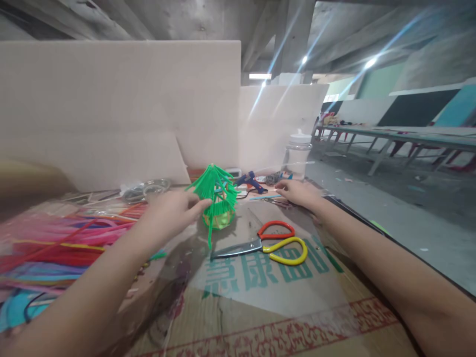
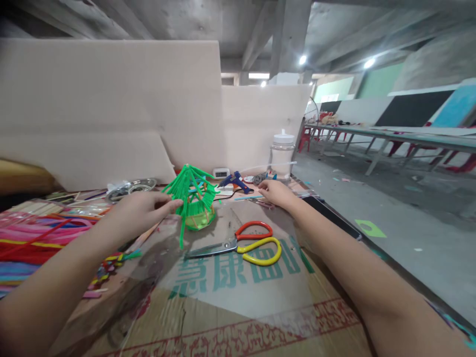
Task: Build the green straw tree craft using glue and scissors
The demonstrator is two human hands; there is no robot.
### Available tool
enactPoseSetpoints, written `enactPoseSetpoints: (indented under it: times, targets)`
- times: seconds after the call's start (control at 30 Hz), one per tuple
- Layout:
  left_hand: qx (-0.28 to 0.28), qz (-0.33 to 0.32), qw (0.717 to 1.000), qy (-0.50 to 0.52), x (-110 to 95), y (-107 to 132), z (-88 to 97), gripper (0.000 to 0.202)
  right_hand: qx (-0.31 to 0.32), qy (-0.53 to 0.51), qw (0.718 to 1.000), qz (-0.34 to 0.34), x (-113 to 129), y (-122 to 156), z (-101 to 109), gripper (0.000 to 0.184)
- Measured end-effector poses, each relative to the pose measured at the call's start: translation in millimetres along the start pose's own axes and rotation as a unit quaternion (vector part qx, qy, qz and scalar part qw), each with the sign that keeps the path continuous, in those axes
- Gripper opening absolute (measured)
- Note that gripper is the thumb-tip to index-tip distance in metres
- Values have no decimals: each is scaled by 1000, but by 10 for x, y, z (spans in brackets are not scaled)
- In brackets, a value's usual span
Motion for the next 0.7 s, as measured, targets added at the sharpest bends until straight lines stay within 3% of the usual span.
enactPoseSetpoints:
  times: [0.2,0.37,0.7]
  targets:
    - [101,13,992,74,6,90,-334,53,29,32,999,19,83,28,15,32]
    - [122,35,985,119,49,75,-383,50,58,64,996,30,54,106,87,34]
    - [156,58,967,192,55,102,-546,46,65,123,986,93,164,138,-295,31]
Point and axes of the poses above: each hand's wrist, its own y-axis away from the middle knuckle, its own z-axis out of the back of the hand, x = y × z, the point moved 8 cm from there along -y, towards the middle knuckle, and after that the axes turned 7 degrees about y, right-handed, at the moved point
